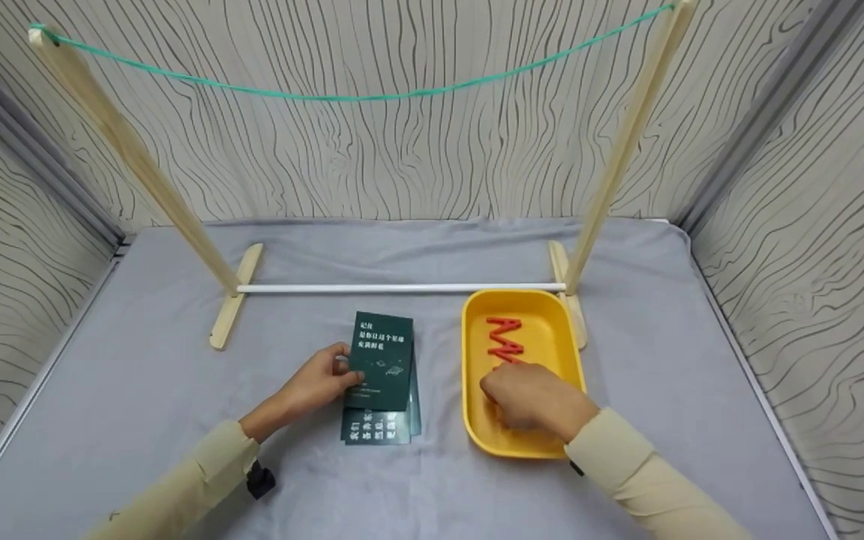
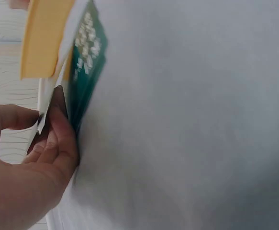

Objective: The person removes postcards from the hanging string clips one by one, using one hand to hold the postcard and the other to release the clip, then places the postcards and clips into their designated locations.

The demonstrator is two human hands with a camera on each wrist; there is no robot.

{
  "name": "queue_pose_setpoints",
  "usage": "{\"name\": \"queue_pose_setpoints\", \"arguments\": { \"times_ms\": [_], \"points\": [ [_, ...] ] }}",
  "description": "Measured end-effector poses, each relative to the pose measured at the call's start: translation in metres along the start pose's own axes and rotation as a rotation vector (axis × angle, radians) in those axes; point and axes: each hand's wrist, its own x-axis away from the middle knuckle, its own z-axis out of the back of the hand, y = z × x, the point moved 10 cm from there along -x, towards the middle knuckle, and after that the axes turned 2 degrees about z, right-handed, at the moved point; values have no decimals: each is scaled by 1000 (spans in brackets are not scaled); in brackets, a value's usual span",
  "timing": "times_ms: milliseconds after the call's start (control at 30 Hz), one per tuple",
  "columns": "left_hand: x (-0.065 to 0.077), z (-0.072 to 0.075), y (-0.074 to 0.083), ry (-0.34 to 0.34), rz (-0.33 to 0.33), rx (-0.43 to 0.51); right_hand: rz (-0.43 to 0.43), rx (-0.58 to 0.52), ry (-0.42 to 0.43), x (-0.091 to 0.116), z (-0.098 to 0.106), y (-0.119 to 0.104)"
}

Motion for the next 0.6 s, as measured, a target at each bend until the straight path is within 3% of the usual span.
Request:
{"name": "queue_pose_setpoints", "arguments": {
  "times_ms": [100, 200, 600],
  "points": [
    [3, -2, 2, 2, -20, -66, 60, 23, 22, -1, 0, -6],
    [6, -2, 5, 6, -36, -98, 55, 22, 19, -3, -2, -5],
    [17, -9, 12, -39, -16, -177, -36, 2, -24, 3, -12, 2]
  ]
}}
